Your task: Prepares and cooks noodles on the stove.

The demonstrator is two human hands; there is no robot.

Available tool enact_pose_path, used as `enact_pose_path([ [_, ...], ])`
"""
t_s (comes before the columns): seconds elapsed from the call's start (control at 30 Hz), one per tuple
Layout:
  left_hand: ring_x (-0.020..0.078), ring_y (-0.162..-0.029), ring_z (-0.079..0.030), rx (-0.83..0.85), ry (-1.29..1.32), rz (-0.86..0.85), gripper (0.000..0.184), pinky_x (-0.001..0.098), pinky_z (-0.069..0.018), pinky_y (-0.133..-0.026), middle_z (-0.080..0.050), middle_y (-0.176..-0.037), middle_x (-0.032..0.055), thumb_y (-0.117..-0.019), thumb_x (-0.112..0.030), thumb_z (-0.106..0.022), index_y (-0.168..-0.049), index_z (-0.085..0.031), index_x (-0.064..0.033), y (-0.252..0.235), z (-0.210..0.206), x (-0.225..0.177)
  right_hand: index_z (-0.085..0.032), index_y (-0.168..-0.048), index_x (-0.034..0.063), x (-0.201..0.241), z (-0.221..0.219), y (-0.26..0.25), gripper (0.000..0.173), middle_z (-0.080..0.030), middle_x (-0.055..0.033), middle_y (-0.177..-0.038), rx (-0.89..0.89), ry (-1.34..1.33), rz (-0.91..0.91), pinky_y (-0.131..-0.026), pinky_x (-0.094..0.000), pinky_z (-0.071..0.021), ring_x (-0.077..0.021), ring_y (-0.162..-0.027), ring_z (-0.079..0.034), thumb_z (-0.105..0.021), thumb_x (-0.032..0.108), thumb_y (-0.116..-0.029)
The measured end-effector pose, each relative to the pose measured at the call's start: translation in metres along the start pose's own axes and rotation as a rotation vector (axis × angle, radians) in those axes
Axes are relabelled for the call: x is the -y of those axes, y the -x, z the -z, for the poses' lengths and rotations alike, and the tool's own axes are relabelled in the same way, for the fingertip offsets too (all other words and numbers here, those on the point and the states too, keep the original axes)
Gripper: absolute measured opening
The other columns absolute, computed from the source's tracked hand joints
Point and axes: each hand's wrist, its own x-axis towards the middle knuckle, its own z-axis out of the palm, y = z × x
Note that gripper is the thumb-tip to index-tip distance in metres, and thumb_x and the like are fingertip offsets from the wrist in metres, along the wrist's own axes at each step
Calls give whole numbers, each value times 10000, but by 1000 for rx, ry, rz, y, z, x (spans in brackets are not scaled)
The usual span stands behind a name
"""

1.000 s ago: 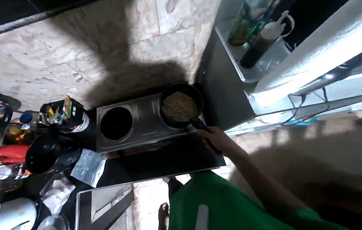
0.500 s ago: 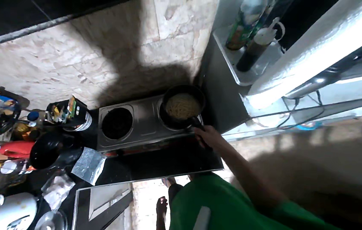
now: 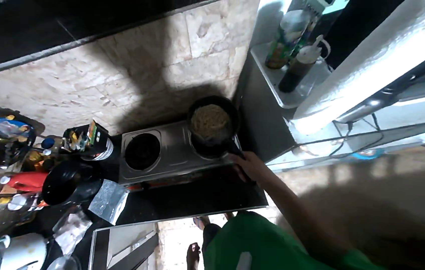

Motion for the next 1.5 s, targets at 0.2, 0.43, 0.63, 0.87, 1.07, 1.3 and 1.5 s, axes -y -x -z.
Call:
enact_pose_path([
  [0.2, 377, -1142, -655, 12, 15, 1, 377, 534, -525, -977, -632, -1316, 256, -1087, -174, -498, -1408, -531, 23, -4, 2, -16, -599, -1134, 21, -1, -21, -29, 384, -576, -30, -723, -32, -27, -12, -507, -271, -512, -117, -519, -542, -566, 396, -1059],
  [0.43, 366, -1120, -666, 10, -14, -38, 376, 527, -535, -962, -645, -1294, 250, -1097, -196, -476, -1394, -545, 24, 4, 7, -11, -596, -1110, 22, 0, -23, -24, 355, -564, -20, -716, -28, -27, -67, -508, -264, -508, -110, -518, -537, -547, 371, -1070],
  [0.63, 382, -1126, -656, 19, -28, 4, 376, 532, -521, -982, -639, -1285, 271, -1095, -183, -474, -1381, -547, 49, 3, 10, 0, -603, -1087, 44, 2, -18, 7, 358, -576, -20, -700, -38, -4, -123, -475, -267, -505, -115, -494, -537, -569, 399, -1056],
  [0.87, 368, -1116, -666, 25, -58, -3, 383, 534, -530, -975, -651, -1281, 249, -1100, -221, -470, -1379, -564, 24, 2, 13, -12, -606, -1142, 39, 14, -21, -32, 389, -585, -32, -734, -28, -10, -19, -506, -279, -515, -124, -537, -556, -570, 416, -1051],
  [1.07, 370, -1090, -680, 42, 25, -42, 373, 531, -544, -940, -656, -1268, 263, -1095, -192, -485, -1382, -548, 37, 0, 4, -18, -596, -1155, 29, 12, -26, -28, 380, -573, -22, -723, -41, -22, -50, -512, -271, -515, -115, -528, -549, -558, 396, -1062],
  [1.3, 393, -1134, -659, 6, 31, -35, 374, 546, -527, -966, -639, -1298, 268, -1096, -179, -474, -1395, -542, 35, 3, 7, -20, -604, -1075, 38, 3, -26, -17, 363, -576, -22, -699, -45, -4, -70, -492, -270, -509, -117, -505, -545, -562, 398, -1060],
  [1.5, 392, -1138, -649, 38, 16, 12, 385, 538, -513, -1004, -633, -1289, 286, -1095, -184, -478, -1385, -539, 60, 11, 6, -2, -606, -1092, 37, -6, -25, -8, 374, -581, -27, -701, -37, -24, -80, -485, -281, -511, -125, -501, -546, -569, 407, -1055],
])
